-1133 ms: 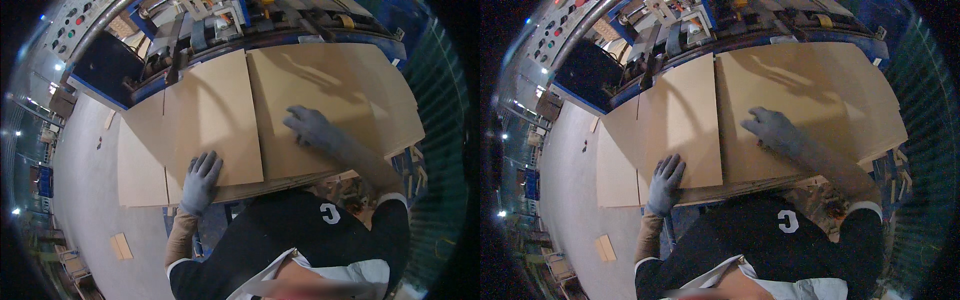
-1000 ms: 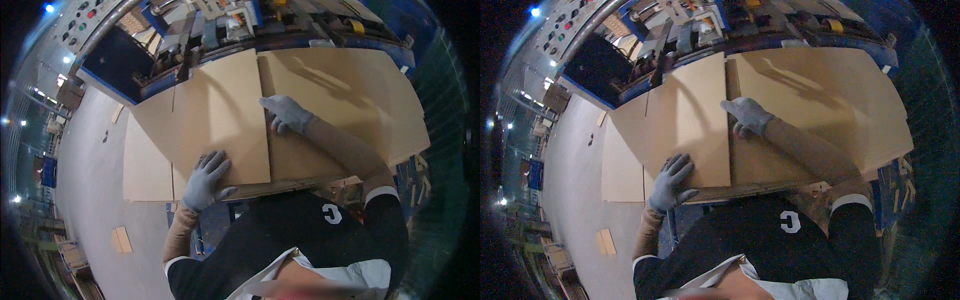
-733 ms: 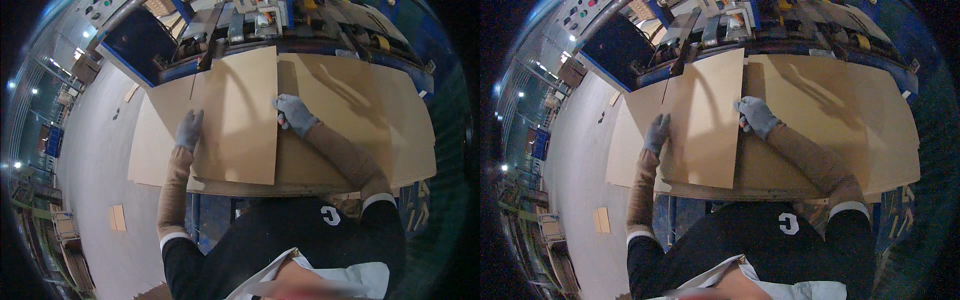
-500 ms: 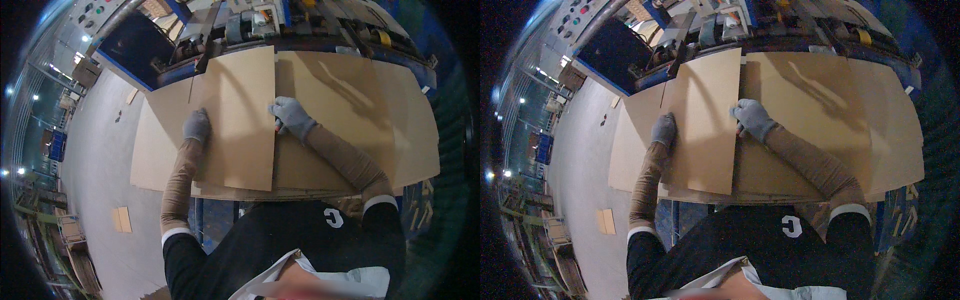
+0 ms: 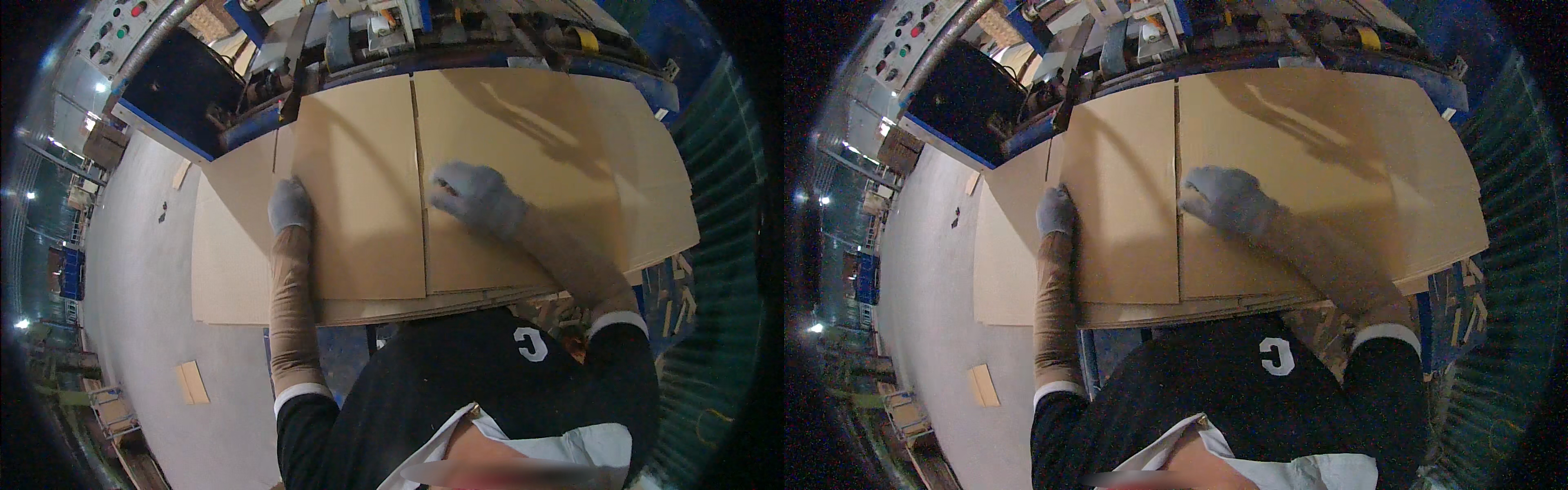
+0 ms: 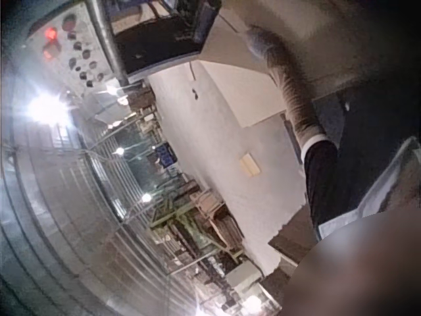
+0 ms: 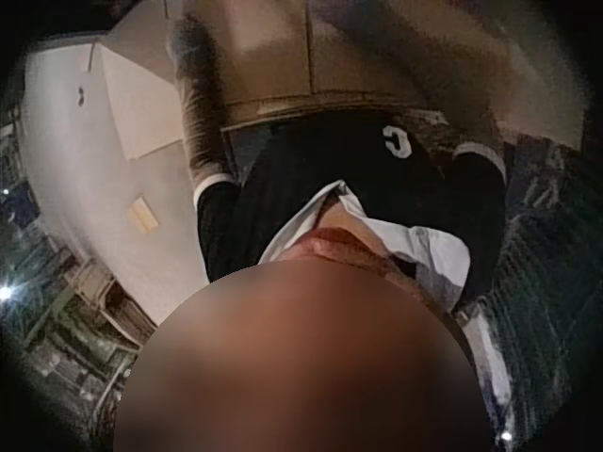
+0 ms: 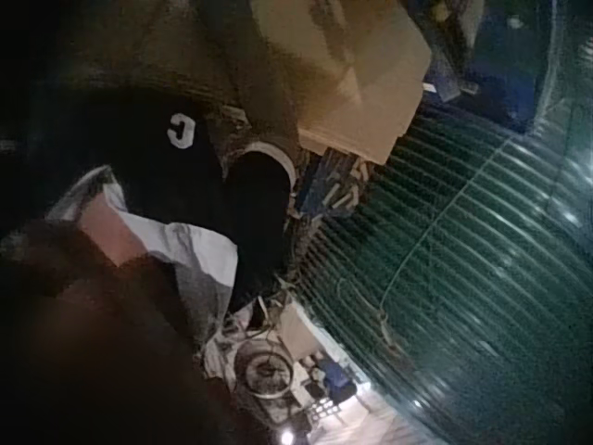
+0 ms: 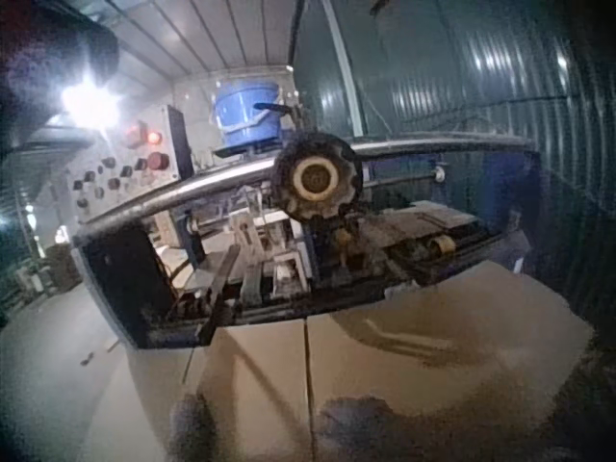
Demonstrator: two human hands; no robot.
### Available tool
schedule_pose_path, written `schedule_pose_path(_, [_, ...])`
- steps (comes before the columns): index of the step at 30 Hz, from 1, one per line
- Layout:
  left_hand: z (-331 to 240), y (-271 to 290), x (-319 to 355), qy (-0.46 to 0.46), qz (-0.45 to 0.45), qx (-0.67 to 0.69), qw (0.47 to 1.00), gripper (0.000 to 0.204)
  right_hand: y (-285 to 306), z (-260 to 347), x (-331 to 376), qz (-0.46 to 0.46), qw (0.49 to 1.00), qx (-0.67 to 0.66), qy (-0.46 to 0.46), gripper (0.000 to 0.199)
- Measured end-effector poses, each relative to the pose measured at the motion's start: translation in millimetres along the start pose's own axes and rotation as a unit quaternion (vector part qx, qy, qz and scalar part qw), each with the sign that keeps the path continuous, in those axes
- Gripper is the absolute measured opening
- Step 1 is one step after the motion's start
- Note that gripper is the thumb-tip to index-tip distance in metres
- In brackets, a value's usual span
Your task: The person repeatedly picks up flat cardboard sheets from a stack and places them onto a machine table. The person aligns each sheet by hand and continues the cycle throughout the clip.
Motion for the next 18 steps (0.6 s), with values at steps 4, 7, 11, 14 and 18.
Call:
schedule_pose_path(4, [-34.4, 35.9, 33.5, -0.129, -0.056, 0.047, 0.989, 0.044, 62.5, -23.1, 111.6, -0.049, 0.982, 0.170, -0.061, 0.060])
schedule_pose_path(7, [-71.6, 45.3, 110.0, -0.323, 0.034, 0.102, 0.940, 0.067, 103.0, -100.3, 195.7, -0.042, 0.917, 0.214, -0.334, 0.087])
schedule_pose_path(11, [-98.2, 38.1, 179.2, -0.476, 0.066, -0.027, 0.877, 0.073, 114.5, -124.7, 229.9, -0.066, 0.930, 0.251, -0.259, 0.096])
schedule_pose_path(14, [-95.6, 43.2, 172.4, -0.497, 0.052, -0.010, 0.866, 0.073, 108.1, -133.3, 216.0, -0.047, 0.953, 0.246, -0.172, 0.092])
schedule_pose_path(18, [-88.2, 51.2, 142.6, -0.510, -0.008, 0.017, 0.860, 0.067, 108.2, -154.7, 182.5, -0.020, 0.970, 0.197, -0.140, 0.086])
Point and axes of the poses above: each hand's wrist, its own x-axis away from the middle knuckle, its own y-axis out of the back of the hand, z = x × y, the point moved 9 cm from there along -x, towards the middle knuckle, and after that the axes turned 8 degrees about -y, right-handed, at the moved point
